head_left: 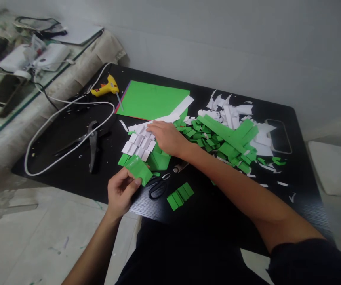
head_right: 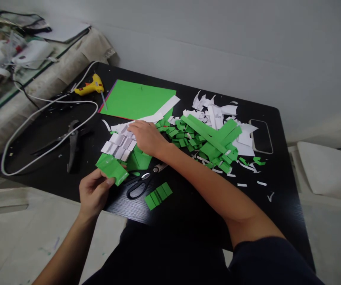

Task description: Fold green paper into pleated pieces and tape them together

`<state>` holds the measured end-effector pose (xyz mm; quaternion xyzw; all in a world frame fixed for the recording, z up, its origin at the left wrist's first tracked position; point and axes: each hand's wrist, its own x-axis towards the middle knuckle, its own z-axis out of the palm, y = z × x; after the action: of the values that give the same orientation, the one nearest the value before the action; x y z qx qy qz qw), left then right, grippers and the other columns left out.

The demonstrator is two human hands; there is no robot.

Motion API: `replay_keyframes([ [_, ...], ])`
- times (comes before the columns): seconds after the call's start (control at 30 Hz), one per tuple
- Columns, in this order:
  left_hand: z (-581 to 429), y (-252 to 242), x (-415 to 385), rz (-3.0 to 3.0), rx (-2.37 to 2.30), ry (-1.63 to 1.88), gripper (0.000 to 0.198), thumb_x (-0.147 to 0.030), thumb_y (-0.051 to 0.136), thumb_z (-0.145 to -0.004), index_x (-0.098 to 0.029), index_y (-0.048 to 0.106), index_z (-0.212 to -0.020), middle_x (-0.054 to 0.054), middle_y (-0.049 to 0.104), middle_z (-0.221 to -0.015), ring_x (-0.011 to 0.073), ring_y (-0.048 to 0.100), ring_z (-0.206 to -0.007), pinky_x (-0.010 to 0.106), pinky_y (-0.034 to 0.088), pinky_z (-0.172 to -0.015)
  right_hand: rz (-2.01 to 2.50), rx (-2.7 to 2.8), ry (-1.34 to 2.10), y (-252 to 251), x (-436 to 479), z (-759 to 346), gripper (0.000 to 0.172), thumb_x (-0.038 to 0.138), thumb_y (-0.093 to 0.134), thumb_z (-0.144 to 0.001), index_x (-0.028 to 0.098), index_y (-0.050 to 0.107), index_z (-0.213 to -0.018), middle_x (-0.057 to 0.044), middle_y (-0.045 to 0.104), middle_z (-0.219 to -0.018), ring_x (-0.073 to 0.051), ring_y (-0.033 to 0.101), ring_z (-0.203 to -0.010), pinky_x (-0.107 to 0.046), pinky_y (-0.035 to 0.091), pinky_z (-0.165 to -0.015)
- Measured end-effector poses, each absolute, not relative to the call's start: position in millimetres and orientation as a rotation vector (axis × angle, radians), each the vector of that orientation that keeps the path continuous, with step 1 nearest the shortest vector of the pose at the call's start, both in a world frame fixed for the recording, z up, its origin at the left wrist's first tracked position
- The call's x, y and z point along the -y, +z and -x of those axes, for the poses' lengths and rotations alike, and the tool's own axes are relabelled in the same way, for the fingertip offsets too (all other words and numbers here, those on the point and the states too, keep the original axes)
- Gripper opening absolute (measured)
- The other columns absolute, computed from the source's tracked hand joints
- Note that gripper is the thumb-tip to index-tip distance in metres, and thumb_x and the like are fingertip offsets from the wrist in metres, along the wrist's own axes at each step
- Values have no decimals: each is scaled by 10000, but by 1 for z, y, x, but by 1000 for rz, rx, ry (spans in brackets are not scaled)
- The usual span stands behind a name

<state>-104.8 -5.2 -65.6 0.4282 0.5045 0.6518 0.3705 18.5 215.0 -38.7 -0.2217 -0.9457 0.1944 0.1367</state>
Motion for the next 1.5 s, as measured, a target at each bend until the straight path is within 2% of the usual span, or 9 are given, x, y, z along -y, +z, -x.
replay_keyframes([
  [0.17,105,-66,6,-1091,-1291,1686,168,-214,776,-905,-183,697,-760,53,777,-852,246,763,-861,300,559,-726,699,2718,561,-32,-211,-24,530,-14,438,-971,166,703,-1394,-123,651,-1518,-293,569,-1414,-470,433,-1206],
  [0.3,104,-67,6,-1076,-1282,1687,130,-233,781,-913,-186,729,-803,46,747,-816,234,748,-846,294,560,-725,792,2533,533,-23,-202,-45,435,95,476,-1028,130,660,-1421,-170,664,-1439,-322,582,-1362,-498,449,-1192],
  [0.43,104,-67,5,-1085,-1274,1710,109,-243,809,-898,-187,741,-833,19,661,-740,185,686,-739,265,538,-659,1009,2443,525,-23,-191,-69,361,142,584,-985,164,676,-1334,-168,697,-1316,-354,621,-1271,-533,496,-1124],
  [0.57,103,-66,4,-1083,-1271,1737,111,-233,838,-876,-187,738,-860,2,613,-716,163,666,-692,246,541,-626,1160,2464,511,-34,-182,-77,420,255,733,-942,123,665,-1336,-205,701,-1265,-396,632,-1234,-564,504,-1102],
  [0.8,100,-64,1,-1046,-1266,1780,192,-239,869,-849,-191,683,-852,21,683,-794,217,763,-803,333,655,-752,1228,2436,580,-41,-176,-68,449,239,790,-917,125,666,-1333,-198,705,-1279,-380,637,-1221,-538,506,-1092],
  [0.93,100,-60,0,-1047,-1293,1815,270,-241,901,-813,-208,657,-925,-19,614,-790,196,758,-785,308,643,-737,1234,2396,595,-45,-176,-68,415,230,804,-900,145,691,-1290,-172,706,-1239,-376,622,-1211,-535,503,-1091],
  [1.2,127,-20,-12,-1637,-1613,1668,545,-230,923,-745,-232,661,-1223,36,710,-1041,180,656,-832,331,572,-808,1226,2358,602,-54,-174,-70,417,240,792,-900,108,711,-1288,-194,660,-1225,-388,600,-1218,-555,488,-1112],
  [1.33,136,-9,-22,-1953,-1713,1387,448,-246,876,-792,-235,718,-1211,61,738,-1090,221,664,-897,354,553,-816,1200,2342,606,-55,-173,-70,370,238,756,-916,137,717,-1269,-179,648,-1217,-388,590,-1213,-577,486,-1094],
  [1.5,135,-14,-25,-1892,-1664,1390,395,-249,859,-815,-229,736,-1191,56,740,-1073,220,670,-908,351,558,-841,1188,2325,628,-53,-171,-70,355,205,756,-911,139,701,-1256,-184,656,-1233,-381,583,-1230,-556,478,-1106],
])
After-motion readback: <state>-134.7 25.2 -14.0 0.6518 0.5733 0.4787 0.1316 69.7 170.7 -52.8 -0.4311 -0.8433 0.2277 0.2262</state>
